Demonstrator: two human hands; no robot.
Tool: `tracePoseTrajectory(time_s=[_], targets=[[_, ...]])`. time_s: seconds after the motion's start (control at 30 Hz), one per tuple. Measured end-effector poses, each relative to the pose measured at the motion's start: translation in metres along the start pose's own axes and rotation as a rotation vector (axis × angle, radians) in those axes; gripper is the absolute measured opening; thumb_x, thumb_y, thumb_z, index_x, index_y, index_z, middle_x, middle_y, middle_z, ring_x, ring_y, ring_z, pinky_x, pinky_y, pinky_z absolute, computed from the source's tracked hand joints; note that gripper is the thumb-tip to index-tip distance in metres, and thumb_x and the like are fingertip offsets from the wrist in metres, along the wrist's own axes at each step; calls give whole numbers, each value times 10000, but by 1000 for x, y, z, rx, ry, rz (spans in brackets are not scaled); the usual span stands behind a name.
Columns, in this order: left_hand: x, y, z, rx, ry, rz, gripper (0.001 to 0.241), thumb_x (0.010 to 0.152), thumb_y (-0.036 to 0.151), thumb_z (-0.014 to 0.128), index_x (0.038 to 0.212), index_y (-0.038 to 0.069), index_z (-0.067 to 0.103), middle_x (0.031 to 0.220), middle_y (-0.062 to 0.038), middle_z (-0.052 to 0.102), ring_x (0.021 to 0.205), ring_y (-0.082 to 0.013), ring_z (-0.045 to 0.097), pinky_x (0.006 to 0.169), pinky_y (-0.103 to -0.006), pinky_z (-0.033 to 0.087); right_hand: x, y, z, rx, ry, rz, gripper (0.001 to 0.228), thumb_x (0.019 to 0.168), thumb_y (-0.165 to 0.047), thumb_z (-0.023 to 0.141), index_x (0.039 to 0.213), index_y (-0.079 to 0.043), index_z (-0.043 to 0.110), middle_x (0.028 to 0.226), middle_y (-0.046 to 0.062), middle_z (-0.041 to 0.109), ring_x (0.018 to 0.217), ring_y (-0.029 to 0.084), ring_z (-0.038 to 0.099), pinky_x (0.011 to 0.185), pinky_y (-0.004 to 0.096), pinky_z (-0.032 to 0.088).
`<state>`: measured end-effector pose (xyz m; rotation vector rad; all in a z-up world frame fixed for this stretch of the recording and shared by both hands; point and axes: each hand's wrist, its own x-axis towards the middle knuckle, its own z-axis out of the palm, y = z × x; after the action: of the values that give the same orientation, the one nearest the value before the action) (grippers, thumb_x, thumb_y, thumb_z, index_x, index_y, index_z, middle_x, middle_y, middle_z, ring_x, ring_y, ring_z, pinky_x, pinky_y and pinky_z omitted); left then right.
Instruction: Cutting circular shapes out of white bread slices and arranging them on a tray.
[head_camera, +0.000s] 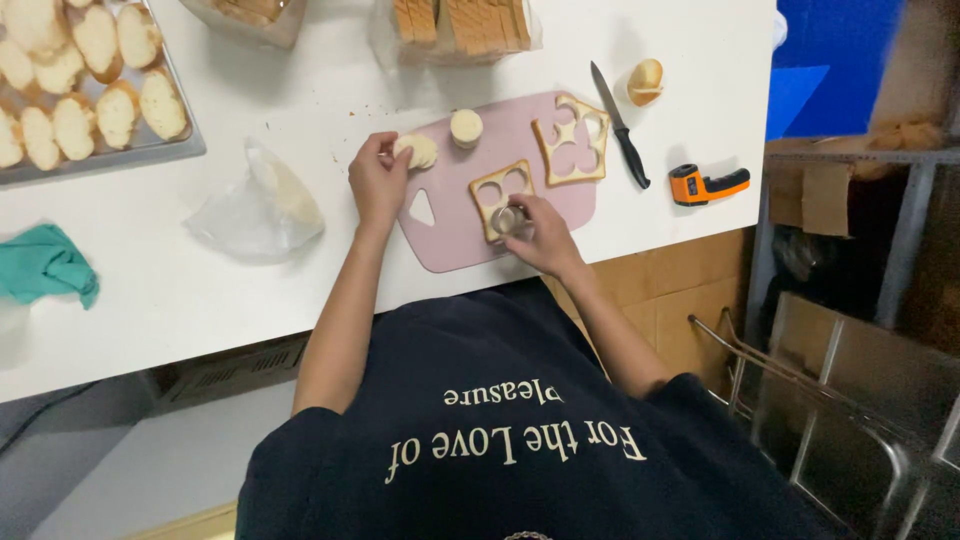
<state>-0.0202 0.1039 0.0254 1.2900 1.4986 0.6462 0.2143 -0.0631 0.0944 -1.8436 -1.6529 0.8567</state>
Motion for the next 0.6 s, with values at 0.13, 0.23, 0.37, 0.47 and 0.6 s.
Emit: tracePoseTrajectory(time_s=[0.13, 0.23, 0.37, 0.47, 0.6], targets=[[-2, 1, -3, 224, 28, 174, 285, 922, 166, 786, 1185, 82, 716, 1133, -88, 660, 913, -226, 702, 848, -341, 565, 0, -12, 3, -79, -78, -72, 564, 789, -148, 818, 1287, -27, 582, 1186, 168, 627, 1124, 360, 612, 970, 431, 515], [-19, 4, -5, 290, 143, 338, 369, 882, 137, 782, 1231, 56, 694, 1163, -153, 599, 1004, -310, 651, 855, -396, 539, -1, -1, 12, -94, -74, -58, 567, 783, -170, 830, 1280, -38, 593, 1193, 156, 620, 1158, 353, 594, 981, 426, 513], [-45, 5, -7, 223, 129, 395, 337, 953, 112, 732, 1280, 64, 663, 1221, -143, 587, 1116, -319, 633, 939, -395, 537, -1, 1, 11, -114, -70, -69, 579, 784, -184, 825, 1290, -27, 592, 1199, 165, 621, 1154, 360, 595, 983, 427, 512], [-60, 4, -8, 236, 111, 462, 358, 941, 88, 720, 1293, 64, 659, 1194, -147, 592, 1121, -336, 625, 938, -409, 530, 1, 2, 9, -109, -77, -56, 566, 787, -193, 825, 1282, -34, 602, 1211, 158, 633, 1162, 353, 604, 993, 422, 512], [-68, -14, -7, 238, 89, 492, 357, 926, 60, 707, 1279, 49, 654, 1169, -156, 594, 1103, -342, 621, 922, -411, 531, 1, 1, 6, -124, -106, -44, 558, 799, -203, 837, 1284, -50, 608, 1231, 150, 634, 1175, 347, 605, 998, 411, 513]])
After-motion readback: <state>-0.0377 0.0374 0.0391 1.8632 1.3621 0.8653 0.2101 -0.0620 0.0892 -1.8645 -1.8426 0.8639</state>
